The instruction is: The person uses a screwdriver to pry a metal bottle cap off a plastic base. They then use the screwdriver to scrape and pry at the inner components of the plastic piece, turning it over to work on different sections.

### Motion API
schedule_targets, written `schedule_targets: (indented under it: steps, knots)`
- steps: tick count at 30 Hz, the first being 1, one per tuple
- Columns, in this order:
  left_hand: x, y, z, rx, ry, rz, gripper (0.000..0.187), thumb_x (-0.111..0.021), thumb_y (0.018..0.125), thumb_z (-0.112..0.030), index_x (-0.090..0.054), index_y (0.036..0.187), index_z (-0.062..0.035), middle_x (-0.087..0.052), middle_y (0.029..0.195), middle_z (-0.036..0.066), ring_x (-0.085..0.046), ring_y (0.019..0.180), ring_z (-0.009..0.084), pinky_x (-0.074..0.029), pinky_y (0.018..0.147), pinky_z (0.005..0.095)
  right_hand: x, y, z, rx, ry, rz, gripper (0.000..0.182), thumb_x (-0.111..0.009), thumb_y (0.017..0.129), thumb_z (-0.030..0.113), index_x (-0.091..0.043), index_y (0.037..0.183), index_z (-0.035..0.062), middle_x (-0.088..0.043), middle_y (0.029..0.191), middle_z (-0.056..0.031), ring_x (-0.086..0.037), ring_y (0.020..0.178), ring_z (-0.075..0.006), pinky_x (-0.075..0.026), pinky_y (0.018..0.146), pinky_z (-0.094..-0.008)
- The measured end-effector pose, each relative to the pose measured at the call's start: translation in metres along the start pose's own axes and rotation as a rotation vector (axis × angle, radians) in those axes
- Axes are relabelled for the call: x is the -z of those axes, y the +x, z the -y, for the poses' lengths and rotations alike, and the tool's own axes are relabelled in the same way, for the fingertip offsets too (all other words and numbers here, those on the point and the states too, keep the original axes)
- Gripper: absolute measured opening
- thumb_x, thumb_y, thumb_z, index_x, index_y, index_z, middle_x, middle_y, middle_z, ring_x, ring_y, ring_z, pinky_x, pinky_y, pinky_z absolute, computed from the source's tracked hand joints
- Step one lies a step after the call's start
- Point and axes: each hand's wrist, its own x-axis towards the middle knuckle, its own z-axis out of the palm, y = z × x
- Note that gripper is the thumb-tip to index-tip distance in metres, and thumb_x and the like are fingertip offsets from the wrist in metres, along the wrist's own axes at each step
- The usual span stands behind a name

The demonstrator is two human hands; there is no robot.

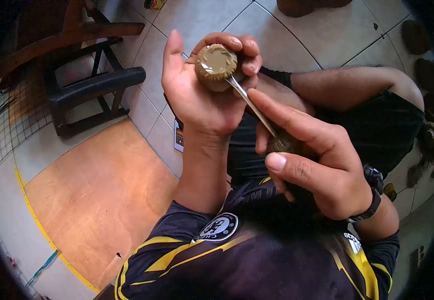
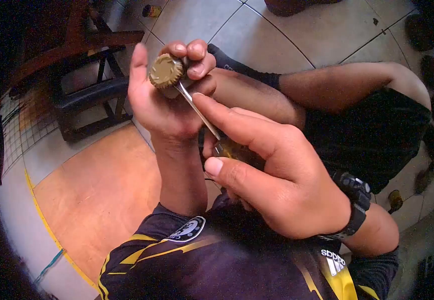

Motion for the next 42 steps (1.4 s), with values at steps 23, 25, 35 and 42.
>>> schedule_targets:
  steps: [23,25,35,42]
  knots:
    - [-0.018,0.016,0.000,0.313,0.195,0.219,0.048,-0.033,0.104,-0.041,-0.052,0.091,0.0007,-0.052,0.077,0.012,-0.042,0.048,0.0150,-0.037,0.043,0.0243,0.005,-0.011,0.022,-0.066,0.156,-0.118,0.075,-0.066,0.086,0.008,-0.035,0.152,-0.0083,-0.061,0.097,-0.0146,-0.061,0.052,-0.0141,-0.048,0.041,-0.0231]
    - [-0.018,0.016,-0.004,0.264,0.246,0.171,0.048,-0.035,0.102,-0.041,-0.053,0.089,0.0011,-0.053,0.075,0.013,-0.043,0.048,0.0160,-0.037,0.043,0.0255,0.001,-0.011,0.026,-0.083,0.219,-0.153,0.075,-0.065,0.086,0.009,-0.034,0.152,-0.0091,-0.060,0.097,-0.0143,-0.061,0.051,-0.0147,-0.048,0.041,-0.0229]
    - [-0.036,0.020,0.022,-0.379,0.240,-0.185,0.036,-0.043,0.093,-0.033,-0.056,0.081,-0.0010,-0.056,0.062,0.018,-0.055,0.052,0.0255,-0.044,0.044,0.0315,-0.042,-0.009,0.028,0.045,0.371,-0.272,0.078,-0.065,0.088,0.012,-0.028,0.154,-0.0063,-0.058,0.099,-0.0145,-0.058,0.049,-0.0161,-0.045,0.041,-0.0249]
    - [-0.040,0.013,0.013,-0.441,0.583,-0.264,0.051,-0.039,0.093,-0.044,-0.059,0.079,0.0008,-0.056,0.063,0.019,-0.045,0.046,0.0209,-0.036,0.042,0.0289,-0.051,-0.010,0.029,-0.032,0.437,-0.271,0.078,-0.064,0.089,0.012,-0.026,0.156,-0.0022,-0.056,0.104,-0.0132,-0.058,0.055,-0.0155,-0.048,0.046,-0.0257]
